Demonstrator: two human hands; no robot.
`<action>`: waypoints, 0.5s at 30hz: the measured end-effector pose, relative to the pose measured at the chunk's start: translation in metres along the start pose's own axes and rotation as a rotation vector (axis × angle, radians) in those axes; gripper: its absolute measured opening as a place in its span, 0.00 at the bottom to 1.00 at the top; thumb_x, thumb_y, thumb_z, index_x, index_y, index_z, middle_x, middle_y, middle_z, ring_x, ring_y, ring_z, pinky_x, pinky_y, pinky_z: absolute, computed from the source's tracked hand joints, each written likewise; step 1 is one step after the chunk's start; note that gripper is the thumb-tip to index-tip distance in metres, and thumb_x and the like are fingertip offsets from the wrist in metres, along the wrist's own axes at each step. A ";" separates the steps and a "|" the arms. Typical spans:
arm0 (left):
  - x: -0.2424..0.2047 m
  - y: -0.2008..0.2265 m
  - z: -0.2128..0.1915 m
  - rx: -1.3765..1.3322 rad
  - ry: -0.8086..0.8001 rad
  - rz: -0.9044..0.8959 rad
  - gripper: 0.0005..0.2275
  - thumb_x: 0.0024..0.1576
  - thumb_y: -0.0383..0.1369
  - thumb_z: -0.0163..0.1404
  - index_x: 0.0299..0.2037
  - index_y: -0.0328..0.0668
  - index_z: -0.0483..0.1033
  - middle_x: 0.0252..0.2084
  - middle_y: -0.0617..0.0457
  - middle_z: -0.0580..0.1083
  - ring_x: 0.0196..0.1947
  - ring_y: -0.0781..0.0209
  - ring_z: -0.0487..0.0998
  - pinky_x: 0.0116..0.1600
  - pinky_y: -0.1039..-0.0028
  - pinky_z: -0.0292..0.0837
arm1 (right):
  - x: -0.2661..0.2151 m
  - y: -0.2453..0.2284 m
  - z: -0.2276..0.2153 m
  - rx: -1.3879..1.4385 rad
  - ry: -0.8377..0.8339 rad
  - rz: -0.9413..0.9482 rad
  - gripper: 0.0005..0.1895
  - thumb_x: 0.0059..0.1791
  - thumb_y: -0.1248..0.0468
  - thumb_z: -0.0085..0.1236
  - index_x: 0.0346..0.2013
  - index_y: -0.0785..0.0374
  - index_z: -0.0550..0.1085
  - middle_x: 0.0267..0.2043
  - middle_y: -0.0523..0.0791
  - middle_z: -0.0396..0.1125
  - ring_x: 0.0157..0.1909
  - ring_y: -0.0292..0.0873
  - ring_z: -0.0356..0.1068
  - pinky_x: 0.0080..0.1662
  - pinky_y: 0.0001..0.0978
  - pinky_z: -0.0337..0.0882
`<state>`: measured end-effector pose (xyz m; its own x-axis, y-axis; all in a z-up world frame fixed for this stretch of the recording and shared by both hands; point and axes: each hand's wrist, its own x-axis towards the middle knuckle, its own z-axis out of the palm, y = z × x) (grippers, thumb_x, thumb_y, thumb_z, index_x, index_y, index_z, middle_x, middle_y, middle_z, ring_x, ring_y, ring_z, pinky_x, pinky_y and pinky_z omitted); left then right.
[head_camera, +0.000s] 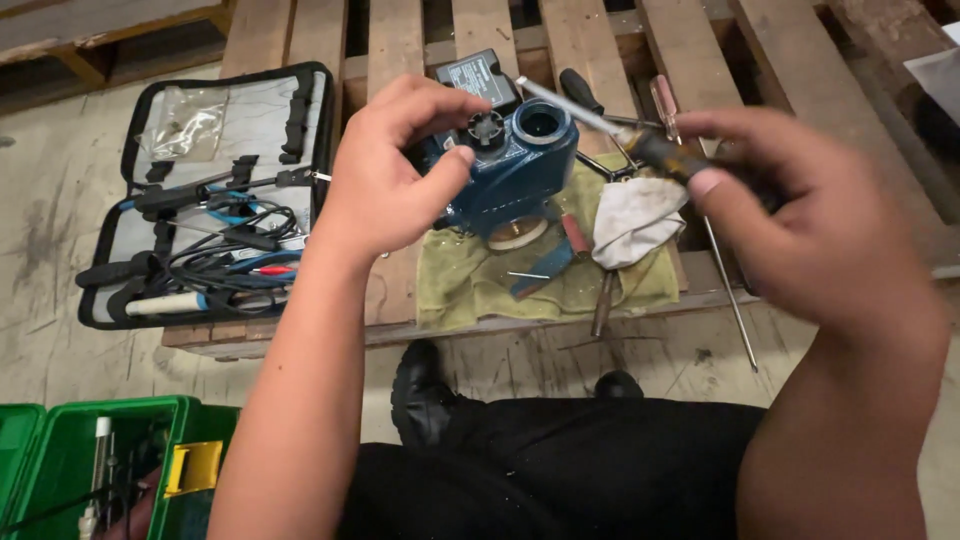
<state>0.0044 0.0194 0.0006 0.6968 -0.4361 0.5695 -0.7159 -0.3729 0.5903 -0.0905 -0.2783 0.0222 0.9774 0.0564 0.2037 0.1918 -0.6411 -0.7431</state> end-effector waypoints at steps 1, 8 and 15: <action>0.000 0.000 0.001 -0.003 0.002 0.001 0.14 0.56 0.27 0.50 0.51 0.39 0.78 0.46 0.49 0.73 0.48 0.57 0.79 0.55 0.71 0.76 | -0.003 -0.006 0.002 -0.004 0.000 0.000 0.22 0.56 0.66 0.50 0.66 0.57 0.73 0.26 0.44 0.60 0.21 0.38 0.52 0.22 0.31 0.53; -0.001 -0.009 0.007 0.107 0.108 0.067 0.10 0.60 0.36 0.60 0.40 0.37 0.78 0.41 0.50 0.73 0.41 0.55 0.75 0.45 0.67 0.69 | -0.012 -0.031 0.012 -0.118 0.037 -0.239 0.20 0.53 0.68 0.51 0.60 0.66 0.75 0.60 0.51 0.73 0.51 0.42 0.73 0.47 0.32 0.69; -0.003 -0.012 0.001 -0.064 0.023 -0.108 0.08 0.59 0.38 0.55 0.39 0.44 0.77 0.43 0.57 0.72 0.44 0.65 0.75 0.30 0.76 0.69 | 0.005 -0.015 0.011 -0.178 0.026 -0.152 0.19 0.53 0.67 0.50 0.58 0.59 0.77 0.58 0.47 0.74 0.55 0.44 0.72 0.50 0.37 0.68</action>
<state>0.0114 0.0242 -0.0089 0.7713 -0.3772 0.5127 -0.6325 -0.3633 0.6841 -0.0873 -0.2595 0.0274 0.9354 0.1440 0.3228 0.3155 -0.7519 -0.5789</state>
